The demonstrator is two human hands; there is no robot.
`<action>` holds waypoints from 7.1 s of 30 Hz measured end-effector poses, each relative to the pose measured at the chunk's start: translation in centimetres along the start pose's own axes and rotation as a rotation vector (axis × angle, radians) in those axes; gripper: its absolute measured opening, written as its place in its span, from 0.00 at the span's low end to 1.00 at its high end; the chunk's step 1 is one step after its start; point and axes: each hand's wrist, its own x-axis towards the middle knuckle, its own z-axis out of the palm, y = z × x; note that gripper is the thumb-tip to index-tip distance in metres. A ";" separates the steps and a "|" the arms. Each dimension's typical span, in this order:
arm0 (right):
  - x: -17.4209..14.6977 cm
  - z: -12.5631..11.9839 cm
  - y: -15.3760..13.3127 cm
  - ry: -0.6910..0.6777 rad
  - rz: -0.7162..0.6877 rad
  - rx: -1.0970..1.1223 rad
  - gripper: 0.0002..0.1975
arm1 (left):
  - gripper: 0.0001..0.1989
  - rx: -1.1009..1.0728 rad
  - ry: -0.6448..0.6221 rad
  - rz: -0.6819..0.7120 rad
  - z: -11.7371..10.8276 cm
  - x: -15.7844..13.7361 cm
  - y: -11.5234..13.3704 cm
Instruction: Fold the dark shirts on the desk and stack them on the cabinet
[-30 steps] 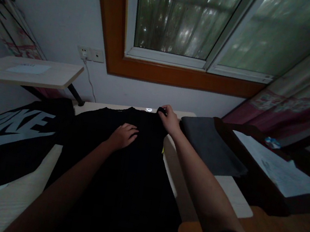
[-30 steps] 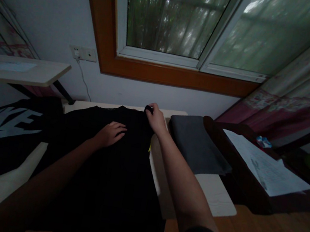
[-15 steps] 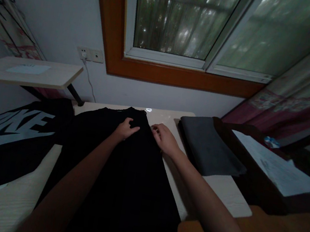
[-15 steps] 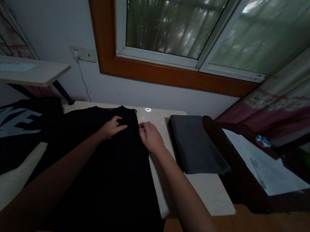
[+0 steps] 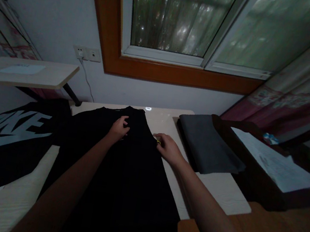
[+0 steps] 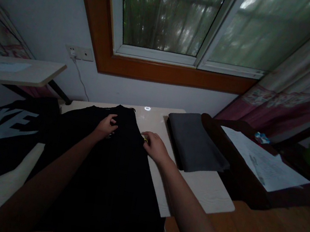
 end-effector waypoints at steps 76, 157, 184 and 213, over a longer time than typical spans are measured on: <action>-0.7 -1.7 -3.3 -0.117 -0.069 -0.406 0.25 | 0.29 0.862 0.025 0.317 -8.3 -5.7 -7.5; 4.8 4.1 -1.6 -0.090 0.135 -0.401 0.33 | 0.42 0.297 0.245 -0.291 -21.0 -6.0 -14.1; 4.7 4.0 -1.7 -0.064 0.116 -0.391 0.31 | 0.31 0.395 0.335 0.447 -18.4 -9.4 -5.4; 5.9 3.7 -7.7 0.016 0.026 -0.187 0.15 | 0.18 0.425 0.059 0.358 -17.5 -14.9 -15.6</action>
